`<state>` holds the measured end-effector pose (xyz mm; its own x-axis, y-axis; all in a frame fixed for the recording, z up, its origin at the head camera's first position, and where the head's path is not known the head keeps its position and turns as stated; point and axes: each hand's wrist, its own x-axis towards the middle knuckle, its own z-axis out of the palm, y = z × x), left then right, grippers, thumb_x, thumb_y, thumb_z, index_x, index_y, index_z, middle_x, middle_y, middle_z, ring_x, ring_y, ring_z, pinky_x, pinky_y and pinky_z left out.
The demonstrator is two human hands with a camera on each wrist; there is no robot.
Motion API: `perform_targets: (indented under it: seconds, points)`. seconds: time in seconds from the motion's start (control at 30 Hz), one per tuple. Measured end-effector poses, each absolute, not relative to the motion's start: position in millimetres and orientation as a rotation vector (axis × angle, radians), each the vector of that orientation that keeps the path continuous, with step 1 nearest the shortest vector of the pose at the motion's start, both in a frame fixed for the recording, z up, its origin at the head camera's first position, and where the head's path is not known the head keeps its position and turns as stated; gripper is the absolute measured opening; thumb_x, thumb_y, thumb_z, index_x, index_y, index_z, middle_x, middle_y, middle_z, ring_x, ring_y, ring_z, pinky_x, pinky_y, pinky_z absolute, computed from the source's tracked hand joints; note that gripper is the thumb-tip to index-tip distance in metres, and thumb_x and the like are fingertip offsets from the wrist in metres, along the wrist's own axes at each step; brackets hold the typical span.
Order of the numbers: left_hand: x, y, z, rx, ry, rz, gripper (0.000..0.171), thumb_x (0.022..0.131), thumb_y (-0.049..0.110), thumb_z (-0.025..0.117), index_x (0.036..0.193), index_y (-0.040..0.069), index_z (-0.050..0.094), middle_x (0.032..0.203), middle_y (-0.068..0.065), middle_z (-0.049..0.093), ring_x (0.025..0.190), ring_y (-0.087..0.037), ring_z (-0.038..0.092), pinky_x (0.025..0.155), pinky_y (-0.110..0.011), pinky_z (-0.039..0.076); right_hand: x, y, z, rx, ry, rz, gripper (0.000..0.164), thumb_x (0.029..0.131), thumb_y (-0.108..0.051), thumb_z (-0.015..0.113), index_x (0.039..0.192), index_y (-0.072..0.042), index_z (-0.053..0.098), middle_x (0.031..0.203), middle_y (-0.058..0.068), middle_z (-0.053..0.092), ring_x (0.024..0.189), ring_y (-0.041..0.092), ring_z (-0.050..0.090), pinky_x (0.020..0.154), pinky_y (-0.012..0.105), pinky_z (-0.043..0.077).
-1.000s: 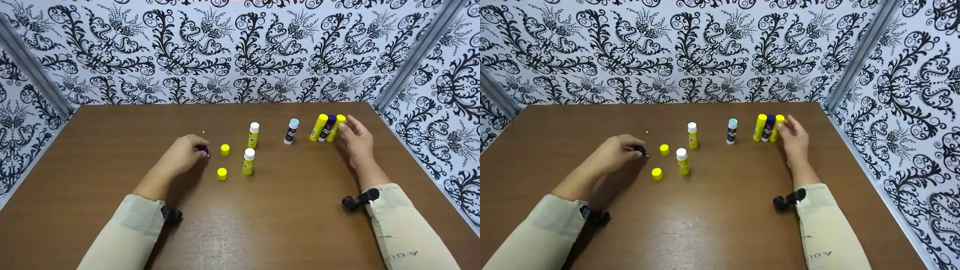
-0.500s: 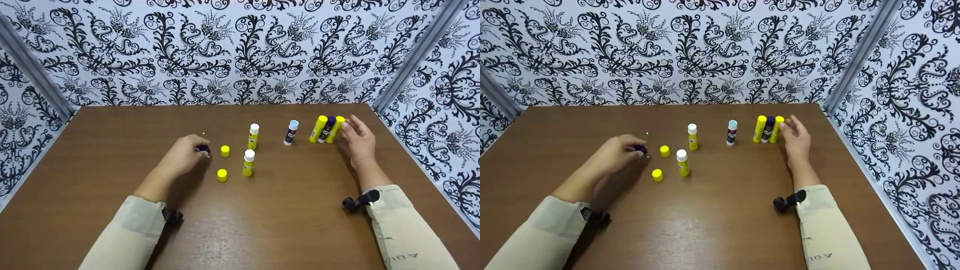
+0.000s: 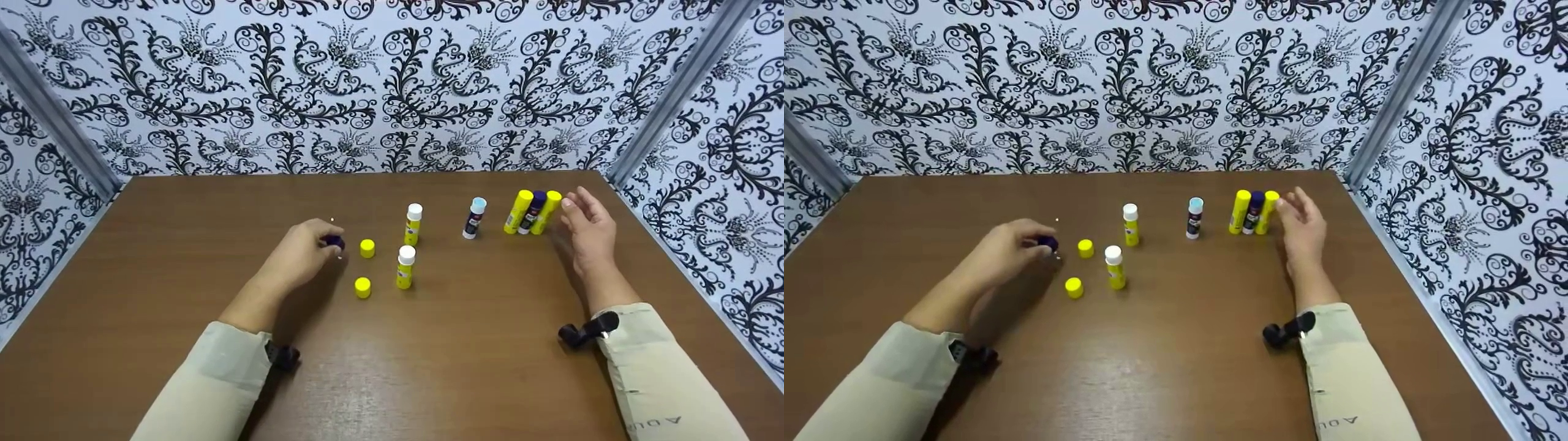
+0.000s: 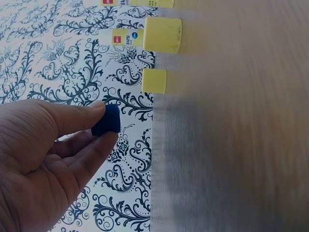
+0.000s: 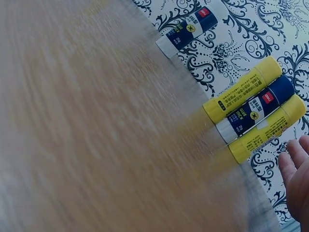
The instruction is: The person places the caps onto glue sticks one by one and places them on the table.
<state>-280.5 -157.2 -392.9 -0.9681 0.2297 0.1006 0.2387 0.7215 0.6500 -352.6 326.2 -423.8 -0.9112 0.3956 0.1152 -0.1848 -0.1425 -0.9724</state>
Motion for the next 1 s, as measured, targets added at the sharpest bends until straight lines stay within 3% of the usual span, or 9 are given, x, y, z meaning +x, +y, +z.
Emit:
perform_targets:
  seconds: [0.23, 0.57, 0.8, 1.0]
  points:
    - [-280, -157, -392, -0.401, -2.889, -1.078, 0.036, 0.099, 0.005, 0.068, 0.135, 0.001, 0.068, 0.137, -0.021, 0.065, 0.129, -0.037, 0.061, 0.114, -0.048, 0.051, -350, 324, -419, -0.238, -1.699, 2.122, 0.059, 0.098, -0.01, 0.072, 0.153, -0.007, 0.051, 0.12, -0.007, 0.065, 0.111, 0.007, 0.063, 0.09, 0.016, 0.058]
    - [-279, -155, -390, -0.389, -2.877, -1.091, 0.036, 0.099, 0.003, 0.066, 0.136, 0.002, 0.067, 0.138, -0.02, 0.064, 0.129, -0.036, 0.061, 0.113, -0.047, 0.052, -340, 317, -406, -0.174, -1.574, 2.168, 0.058, 0.096, -0.005, 0.073, 0.15, -0.004, 0.053, 0.12, -0.002, 0.067, 0.108, 0.011, 0.066, 0.086, 0.017, 0.059]
    - [-278, -153, -391, -0.435, -2.822, -1.09, 0.033, 0.097, 0.001, 0.069, 0.13, 0.0, 0.071, 0.126, -0.019, 0.068, 0.115, -0.035, 0.067, 0.107, -0.045, 0.056, -334, 305, -396, -0.097, -1.579, 2.155, 0.057, 0.097, -0.005, 0.07, 0.15, -0.002, 0.051, 0.121, -0.001, 0.068, 0.109, 0.012, 0.066, 0.087, 0.018, 0.059]
    - [-278, -151, -391, -0.44, -2.796, -1.097, 0.032, 0.097, 0.001, 0.069, 0.128, 0.0, 0.072, 0.125, -0.02, 0.069, 0.114, -0.035, 0.068, 0.106, -0.045, 0.057, -331, 294, -389, -0.049, -1.589, 2.173, 0.056, 0.097, -0.006, 0.07, 0.15, -0.002, 0.051, 0.124, 0.0, 0.067, 0.113, 0.014, 0.065, 0.089, 0.018, 0.059]
